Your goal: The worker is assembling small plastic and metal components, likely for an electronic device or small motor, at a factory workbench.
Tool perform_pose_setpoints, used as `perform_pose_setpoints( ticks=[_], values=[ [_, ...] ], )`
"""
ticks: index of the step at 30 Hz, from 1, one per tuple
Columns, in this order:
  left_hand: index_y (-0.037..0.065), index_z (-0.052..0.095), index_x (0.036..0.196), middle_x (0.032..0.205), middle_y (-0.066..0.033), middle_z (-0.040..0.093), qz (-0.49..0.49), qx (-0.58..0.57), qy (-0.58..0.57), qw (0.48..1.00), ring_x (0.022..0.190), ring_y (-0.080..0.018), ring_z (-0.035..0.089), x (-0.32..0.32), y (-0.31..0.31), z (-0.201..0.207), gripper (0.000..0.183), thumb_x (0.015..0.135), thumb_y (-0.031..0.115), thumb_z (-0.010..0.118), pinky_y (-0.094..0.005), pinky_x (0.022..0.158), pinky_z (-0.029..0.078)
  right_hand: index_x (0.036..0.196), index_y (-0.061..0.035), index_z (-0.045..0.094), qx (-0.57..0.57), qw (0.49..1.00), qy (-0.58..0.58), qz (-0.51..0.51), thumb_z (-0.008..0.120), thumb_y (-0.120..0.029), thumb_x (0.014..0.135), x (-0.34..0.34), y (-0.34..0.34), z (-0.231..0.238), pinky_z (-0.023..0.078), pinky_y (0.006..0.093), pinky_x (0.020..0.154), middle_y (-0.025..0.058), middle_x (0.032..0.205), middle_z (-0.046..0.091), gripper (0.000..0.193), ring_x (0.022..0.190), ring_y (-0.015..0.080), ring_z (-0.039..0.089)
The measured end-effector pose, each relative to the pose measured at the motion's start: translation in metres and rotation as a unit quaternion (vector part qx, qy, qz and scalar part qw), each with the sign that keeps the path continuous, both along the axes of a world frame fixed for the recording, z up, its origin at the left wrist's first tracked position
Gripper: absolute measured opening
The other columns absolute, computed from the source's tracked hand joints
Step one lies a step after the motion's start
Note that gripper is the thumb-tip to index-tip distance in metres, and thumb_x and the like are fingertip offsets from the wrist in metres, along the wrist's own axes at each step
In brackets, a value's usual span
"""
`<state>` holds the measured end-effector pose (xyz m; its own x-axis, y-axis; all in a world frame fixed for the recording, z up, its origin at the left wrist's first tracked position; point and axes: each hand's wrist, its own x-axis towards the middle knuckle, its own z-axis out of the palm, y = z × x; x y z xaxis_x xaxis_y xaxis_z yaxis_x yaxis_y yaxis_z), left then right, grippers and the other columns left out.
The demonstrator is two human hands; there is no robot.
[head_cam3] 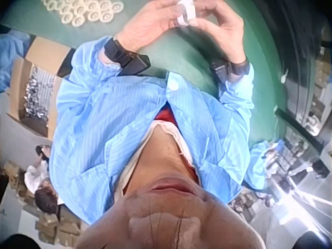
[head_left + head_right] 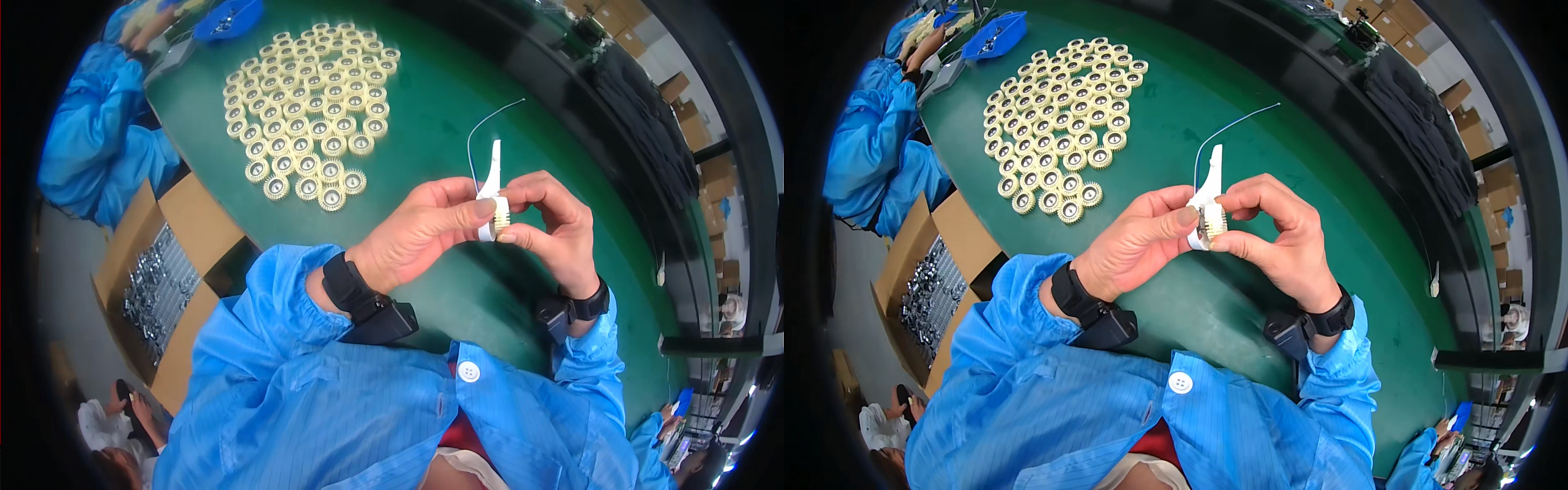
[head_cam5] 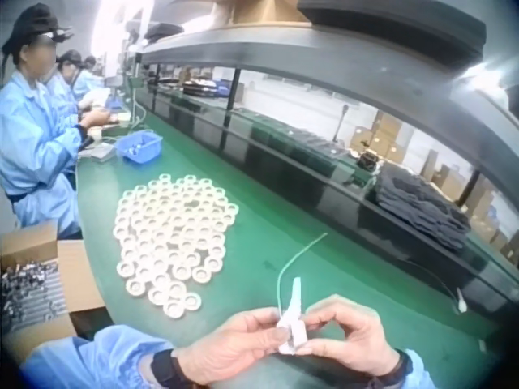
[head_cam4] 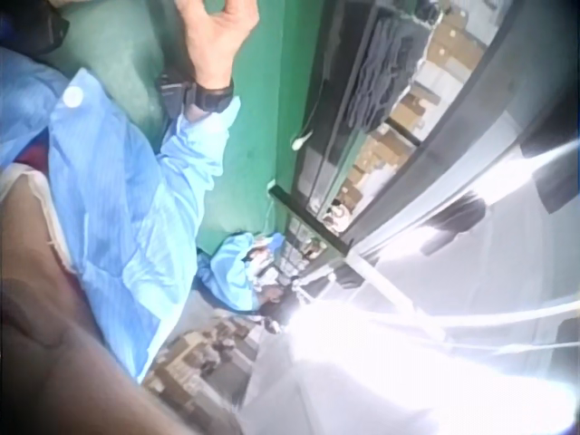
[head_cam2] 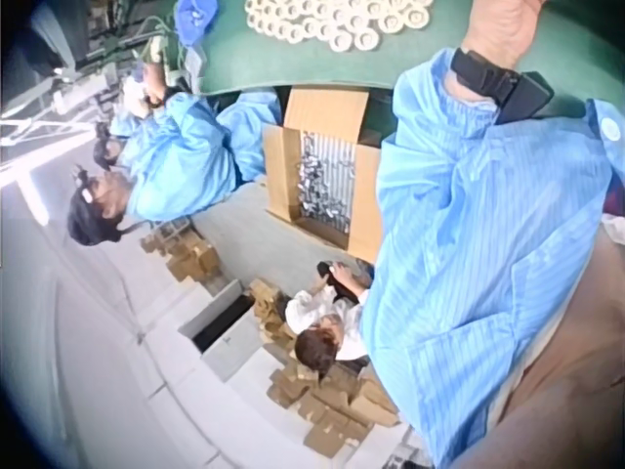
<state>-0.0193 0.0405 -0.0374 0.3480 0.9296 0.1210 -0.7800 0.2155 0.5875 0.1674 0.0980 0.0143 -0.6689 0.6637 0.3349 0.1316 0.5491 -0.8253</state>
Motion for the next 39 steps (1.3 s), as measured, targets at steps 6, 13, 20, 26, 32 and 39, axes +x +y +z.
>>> perform_pose_setpoints(
  ticks=[6, 13, 20, 26, 32, 39],
  values=[
    [-0.002, 0.059, 0.108, 0.095, -0.0045, 0.061, 0.013, -0.018, 0.073, 0.997, 0.086, -0.0111, 0.06, -0.007, -0.005, 0.003, 0.027, 0.09, 0.017, 0.063, -0.0259, 0.08, 0.049, 0.089, -0.0006, 0.064, 0.176, 0.984, -0.04, -0.007, 0.082, -0.013, 0.067, -0.012, -0.012, 0.004, 0.047, 0.0324, 0.068, 0.0105, 0.086, 0.064, 0.031, 0.075, 0.0225, 0.059],
    [-0.003, 0.059, 0.11, 0.09, -0.0026, 0.06, -0.048, 0.008, 0.011, 0.999, 0.08, -0.0092, 0.06, -0.002, -0.005, -0.002, 0.029, 0.089, 0.017, 0.063, -0.0255, 0.075, 0.05, 0.087, 0.0004, 0.061, 0.223, 0.972, -0.071, -0.034, 0.082, -0.016, 0.065, -0.011, -0.025, 0.007, 0.044, 0.0329, 0.068, 0.0101, 0.084, 0.058, 0.035, 0.078, 0.024, 0.055],
    [-0.001, 0.053, 0.116, 0.097, -0.0048, 0.059, 0.044, 0.008, -0.061, 0.997, 0.087, -0.0121, 0.059, 0.003, -0.005, 0.003, 0.039, 0.087, 0.021, 0.067, -0.027, 0.08, 0.051, 0.139, -0.0009, 0.037, 0.091, 0.985, -0.028, -0.144, 0.064, -0.044, 0.084, -0.017, -0.031, 0.006, 0.041, 0.0316, 0.09, 0.0114, 0.13, 0.05, 0.075, 0.114, 0.0225, 0.051],
    [0.002, 0.05, 0.116, 0.089, -0.0084, 0.062, 0.135, 0.067, 0.209, 0.966, 0.077, -0.0147, 0.06, 0.017, -0.002, -0.002, 0.044, 0.077, 0.007, 0.07, -0.0294, 0.068, 0.05, 0.139, 0.0037, 0.036, -0.19, 0.98, 0.006, -0.06, 0.052, -0.032, 0.096, -0.023, -0.012, -0.011, 0.044, 0.0306, 0.09, 0.011, 0.119, 0.055, 0.058, 0.103, 0.017, 0.056],
    [0.0, 0.04, 0.127, 0.087, -0.0103, 0.059, 0.192, 0.086, 0.327, 0.921, 0.077, -0.021, 0.06, 0.021, 0.001, -0.016, 0.061, 0.075, 0.009, 0.069, -0.0322, 0.068, 0.049, 0.123, 0.0006, 0.049, -0.211, 0.971, -0.092, -0.06, 0.05, -0.02, 0.098, -0.047, 0.005, -0.012, 0.043, 0.0208, 0.063, 0.0018, 0.086, 0.057, 0.033, 0.072, 0.0069, 0.054],
    [-0.004, 0.039, 0.128, 0.103, -0.016, 0.056, 0.198, 0.024, 0.371, 0.907, 0.085, -0.0234, 0.059, 0.019, -0.004, -0.021, 0.064, 0.075, 0.016, 0.069, -0.0341, 0.069, 0.05, 0.118, 0.0003, 0.051, 0.306, 0.893, -0.288, -0.16, 0.045, -0.014, 0.097, -0.007, 0.154, 0.001, 0.05, 0.0358, 0.06, 0.0156, 0.085, 0.061, 0.026, 0.069, 0.0253, 0.063]
  ],
)
